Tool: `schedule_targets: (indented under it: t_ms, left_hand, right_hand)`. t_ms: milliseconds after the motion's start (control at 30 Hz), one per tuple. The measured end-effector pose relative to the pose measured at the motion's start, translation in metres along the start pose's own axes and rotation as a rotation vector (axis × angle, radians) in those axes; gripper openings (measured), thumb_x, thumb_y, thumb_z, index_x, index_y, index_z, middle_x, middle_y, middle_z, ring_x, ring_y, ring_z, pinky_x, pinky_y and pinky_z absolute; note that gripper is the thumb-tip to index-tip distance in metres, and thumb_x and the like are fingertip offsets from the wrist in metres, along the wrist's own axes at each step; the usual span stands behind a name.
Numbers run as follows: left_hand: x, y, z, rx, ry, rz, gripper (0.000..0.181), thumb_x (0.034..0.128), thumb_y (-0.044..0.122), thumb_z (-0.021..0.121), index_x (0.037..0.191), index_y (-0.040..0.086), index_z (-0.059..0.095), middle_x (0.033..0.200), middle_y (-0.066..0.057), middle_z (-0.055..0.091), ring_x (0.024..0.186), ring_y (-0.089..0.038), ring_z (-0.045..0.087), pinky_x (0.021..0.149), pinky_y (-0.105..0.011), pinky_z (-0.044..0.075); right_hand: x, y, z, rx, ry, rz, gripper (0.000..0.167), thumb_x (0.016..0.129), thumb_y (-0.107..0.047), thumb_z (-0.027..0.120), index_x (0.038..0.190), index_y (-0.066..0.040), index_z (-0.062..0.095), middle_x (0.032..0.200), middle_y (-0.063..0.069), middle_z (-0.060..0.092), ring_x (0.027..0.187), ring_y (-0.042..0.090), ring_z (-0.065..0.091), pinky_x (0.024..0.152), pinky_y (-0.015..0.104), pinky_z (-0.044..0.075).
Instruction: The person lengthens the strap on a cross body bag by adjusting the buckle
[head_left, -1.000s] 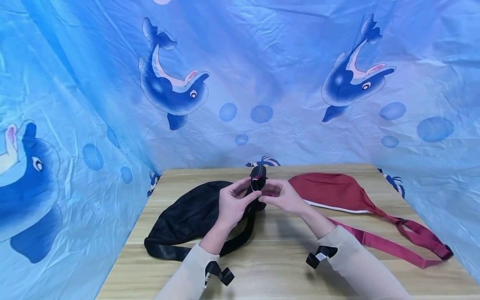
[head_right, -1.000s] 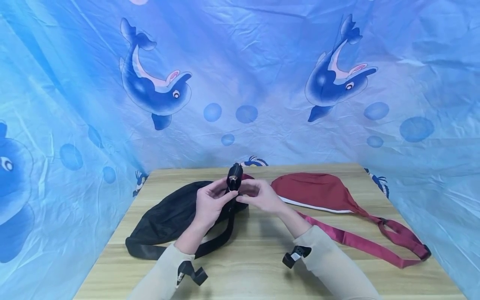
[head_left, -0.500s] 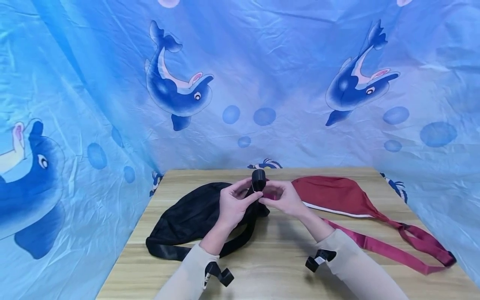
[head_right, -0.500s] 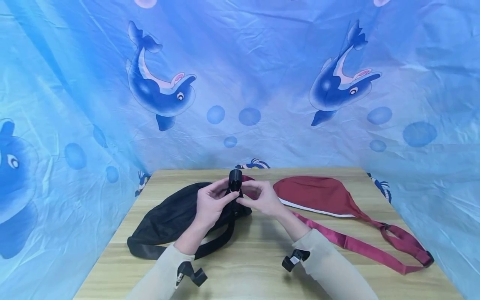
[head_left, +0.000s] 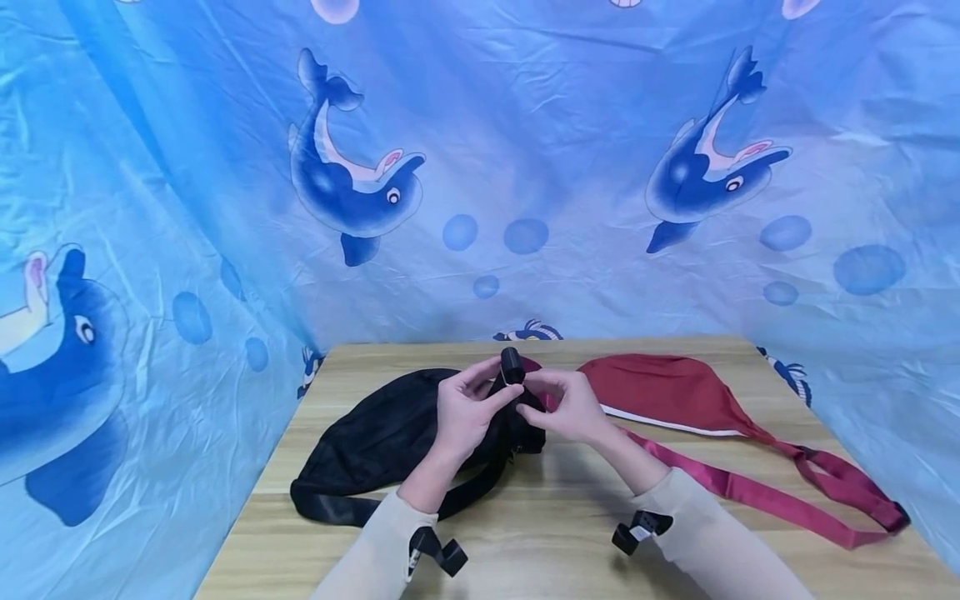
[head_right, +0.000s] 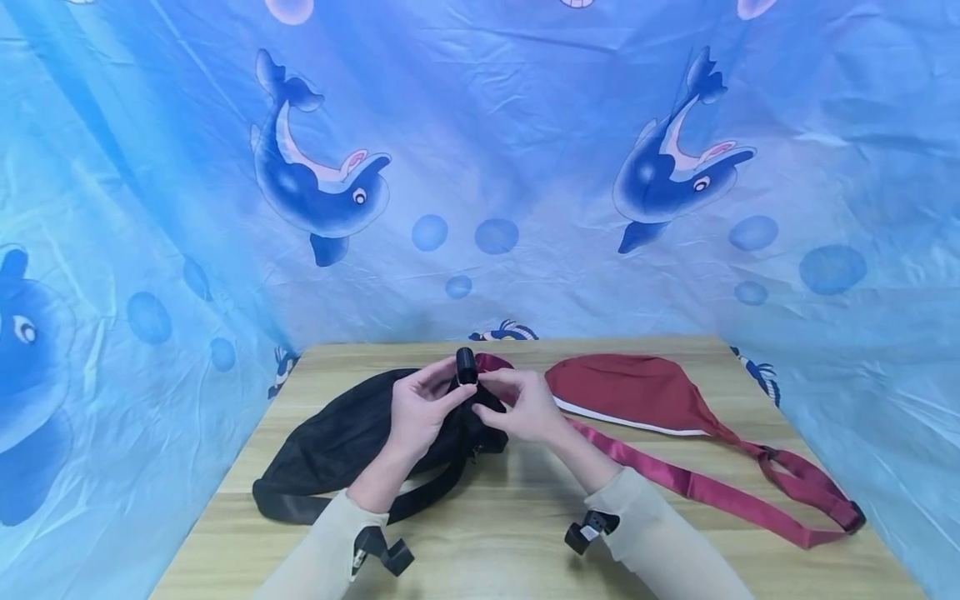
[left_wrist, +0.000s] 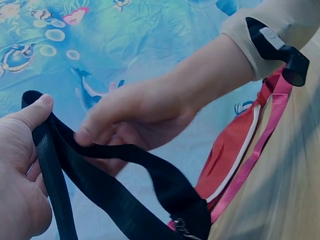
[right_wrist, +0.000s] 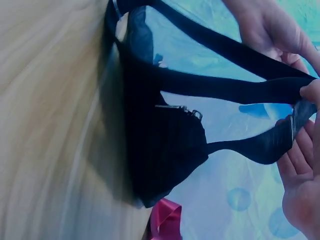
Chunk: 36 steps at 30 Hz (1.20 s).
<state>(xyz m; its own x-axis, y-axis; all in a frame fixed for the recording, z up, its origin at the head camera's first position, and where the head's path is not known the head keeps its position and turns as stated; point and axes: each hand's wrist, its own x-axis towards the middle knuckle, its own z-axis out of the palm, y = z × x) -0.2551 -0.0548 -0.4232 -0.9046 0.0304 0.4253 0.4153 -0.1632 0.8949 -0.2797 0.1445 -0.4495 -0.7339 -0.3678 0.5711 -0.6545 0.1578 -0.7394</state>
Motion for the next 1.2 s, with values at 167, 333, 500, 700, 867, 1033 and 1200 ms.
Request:
schedule_targets:
  t_ms: [167, 333, 500, 700, 867, 1033, 1200]
  left_hand:
    - [0.001, -0.001, 0.001, 0.007, 0.018, 0.009, 0.043, 0.0823, -0.003, 0.088, 0.124, 0.000, 0.078, 0.117, -0.021, 0.079, 0.102, -0.007, 0.076, 0.101, -0.024, 0.059]
    - [0.003, -0.004, 0.003, -0.018, 0.013, 0.014, 0.043, 0.0828, -0.004, 0.088, 0.124, 0.000, 0.077, 0.117, -0.021, 0.079, 0.102, -0.008, 0.076, 0.101, -0.025, 0.060]
    - [0.003, -0.006, 0.006, -0.023, -0.002, 0.025, 0.044, 0.0821, -0.002, 0.089, 0.124, -0.001, 0.077, 0.115, -0.016, 0.080, 0.101, -0.008, 0.077, 0.099, -0.025, 0.061]
    - [0.002, -0.003, 0.006, -0.019, -0.007, 0.042, 0.044, 0.0824, -0.002, 0.089, 0.125, -0.002, 0.076, 0.116, -0.016, 0.080, 0.101, -0.009, 0.077, 0.098, -0.026, 0.061]
    - [0.001, -0.001, 0.005, -0.018, -0.009, 0.036, 0.042, 0.0837, -0.003, 0.088, 0.124, -0.001, 0.077, 0.114, -0.011, 0.081, 0.103, -0.009, 0.077, 0.099, -0.026, 0.061]
    - [0.002, 0.001, 0.004, -0.016, 0.001, 0.041, 0.042, 0.0837, -0.004, 0.087, 0.124, -0.002, 0.077, 0.109, -0.004, 0.082, 0.102, -0.008, 0.076, 0.098, -0.026, 0.061]
    - [0.003, 0.004, 0.001, -0.018, 0.027, 0.051, 0.043, 0.0833, -0.007, 0.086, 0.125, -0.002, 0.077, 0.109, -0.008, 0.082, 0.098, -0.007, 0.077, 0.095, -0.025, 0.062]
  right_hand:
    - [-0.006, 0.005, -0.007, -0.064, -0.024, -0.016, 0.042, 0.084, 0.002, 0.086, 0.125, 0.002, 0.076, 0.117, 0.018, 0.079, 0.107, 0.007, 0.076, 0.097, 0.024, 0.061]
    - [-0.003, 0.002, -0.007, -0.076, 0.016, -0.088, 0.045, 0.084, 0.002, 0.087, 0.127, 0.001, 0.075, 0.112, 0.016, 0.080, 0.099, 0.015, 0.079, 0.092, 0.025, 0.063]
    - [-0.001, -0.004, -0.001, -0.170, 0.133, -0.152, 0.039, 0.077, -0.005, 0.095, 0.114, -0.002, 0.082, 0.101, 0.012, 0.083, 0.088, 0.024, 0.081, 0.087, 0.016, 0.060]
    - [-0.002, -0.014, 0.003, -0.185, 0.171, -0.106, 0.037, 0.076, -0.007, 0.096, 0.110, -0.004, 0.083, 0.099, 0.010, 0.084, 0.085, 0.028, 0.081, 0.083, 0.027, 0.065]
    - [-0.002, -0.018, 0.002, -0.122, 0.102, -0.053, 0.042, 0.077, -0.002, 0.094, 0.117, -0.003, 0.080, 0.101, 0.012, 0.083, 0.089, 0.028, 0.082, 0.080, 0.024, 0.065]
    - [-0.005, -0.018, 0.001, -0.164, 0.063, -0.077, 0.045, 0.078, -0.001, 0.091, 0.121, -0.003, 0.078, 0.106, 0.012, 0.083, 0.092, 0.024, 0.082, 0.087, 0.023, 0.064]
    - [-0.012, -0.012, -0.005, -0.216, 0.025, -0.142, 0.048, 0.079, 0.000, 0.091, 0.125, -0.003, 0.077, 0.109, 0.013, 0.082, 0.092, 0.023, 0.081, 0.088, 0.030, 0.065]
